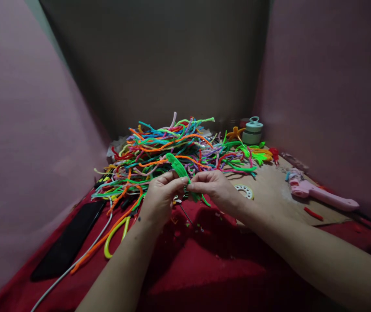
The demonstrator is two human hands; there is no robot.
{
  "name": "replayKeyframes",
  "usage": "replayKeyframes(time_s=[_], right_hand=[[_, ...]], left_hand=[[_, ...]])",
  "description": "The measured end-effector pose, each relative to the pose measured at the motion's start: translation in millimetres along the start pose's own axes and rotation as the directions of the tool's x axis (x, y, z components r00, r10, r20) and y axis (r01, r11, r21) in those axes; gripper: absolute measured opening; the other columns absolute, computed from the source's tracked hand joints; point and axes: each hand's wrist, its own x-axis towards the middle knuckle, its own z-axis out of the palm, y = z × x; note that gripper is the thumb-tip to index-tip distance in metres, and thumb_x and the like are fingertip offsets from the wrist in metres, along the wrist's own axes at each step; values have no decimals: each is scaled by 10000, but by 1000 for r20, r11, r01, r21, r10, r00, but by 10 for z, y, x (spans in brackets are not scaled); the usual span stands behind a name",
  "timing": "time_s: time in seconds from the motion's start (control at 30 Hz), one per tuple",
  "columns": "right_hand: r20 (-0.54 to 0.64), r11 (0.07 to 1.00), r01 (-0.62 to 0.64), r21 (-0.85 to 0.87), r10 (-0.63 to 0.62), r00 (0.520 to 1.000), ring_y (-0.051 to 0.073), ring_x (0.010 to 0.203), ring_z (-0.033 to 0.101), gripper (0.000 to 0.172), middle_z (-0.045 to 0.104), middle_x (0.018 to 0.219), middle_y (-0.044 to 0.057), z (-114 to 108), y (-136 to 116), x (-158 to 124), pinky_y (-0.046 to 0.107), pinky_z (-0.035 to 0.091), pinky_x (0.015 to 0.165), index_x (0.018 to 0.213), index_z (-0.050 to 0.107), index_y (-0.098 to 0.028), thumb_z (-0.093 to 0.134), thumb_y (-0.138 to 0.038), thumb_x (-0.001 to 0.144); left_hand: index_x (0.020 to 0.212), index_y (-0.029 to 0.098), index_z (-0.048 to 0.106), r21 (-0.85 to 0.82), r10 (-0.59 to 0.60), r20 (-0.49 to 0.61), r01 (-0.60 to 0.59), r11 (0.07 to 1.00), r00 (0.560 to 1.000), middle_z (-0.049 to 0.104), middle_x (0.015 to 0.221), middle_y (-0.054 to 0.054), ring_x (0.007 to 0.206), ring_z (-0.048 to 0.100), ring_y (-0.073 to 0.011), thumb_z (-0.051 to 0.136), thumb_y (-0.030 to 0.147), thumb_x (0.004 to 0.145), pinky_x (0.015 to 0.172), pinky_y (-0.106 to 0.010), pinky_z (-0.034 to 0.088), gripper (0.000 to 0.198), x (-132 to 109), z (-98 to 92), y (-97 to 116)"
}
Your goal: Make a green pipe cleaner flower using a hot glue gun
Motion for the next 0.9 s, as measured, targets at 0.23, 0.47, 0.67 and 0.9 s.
replayKeyframes(time_s=[0.23, 0.47, 0.67, 0.9], right_hand=[[35, 960, -108, 259, 102, 994, 101, 452, 497, 96, 587, 471, 0, 21, 67, 4, 245, 365, 513, 579, 590, -140, 621, -214, 633], [25, 953, -91, 287, 88, 996, 96, 470, 498, 144, 599, 523, -2, 19, 110, 24, 240, 374, 517, 607, 578, -143, 649, -262, 648], [-65, 998, 19, 59, -15, 998, 83, 520, 448, 234, 528, 541, -32, 40, 66, -9, 226, 347, 530, 580, 555, -150, 645, -340, 683], [-168, 995, -80, -65, 68, 983, 75, 429, 396, 189, 471, 439, -45, 108, 61, -61, 213, 298, 444, 486, 499, -165, 558, -188, 664]], left_hand=[[789, 156, 659, 70, 84, 7, -84, 994, 996, 637, 703, 6, 611, 575, -115, 685, 205, 670, 625, -253, 471, 132, -4, -16, -30], [739, 150, 651, 150, 36, 14, -37, 988, 999, 596, 596, 10, 509, 534, -105, 679, 264, 679, 517, -237, 439, 132, 28, -57, -20], [725, 151, 648, 194, 38, -58, -26, 981, 998, 570, 564, 21, 476, 499, -89, 699, 312, 659, 459, -209, 373, 181, 18, -20, -1], [592, 152, 651, 456, 286, -95, -214, 864, 954, 552, 568, 20, 539, 477, -100, 698, 258, 635, 517, -221, 381, 124, 41, 8, -123]])
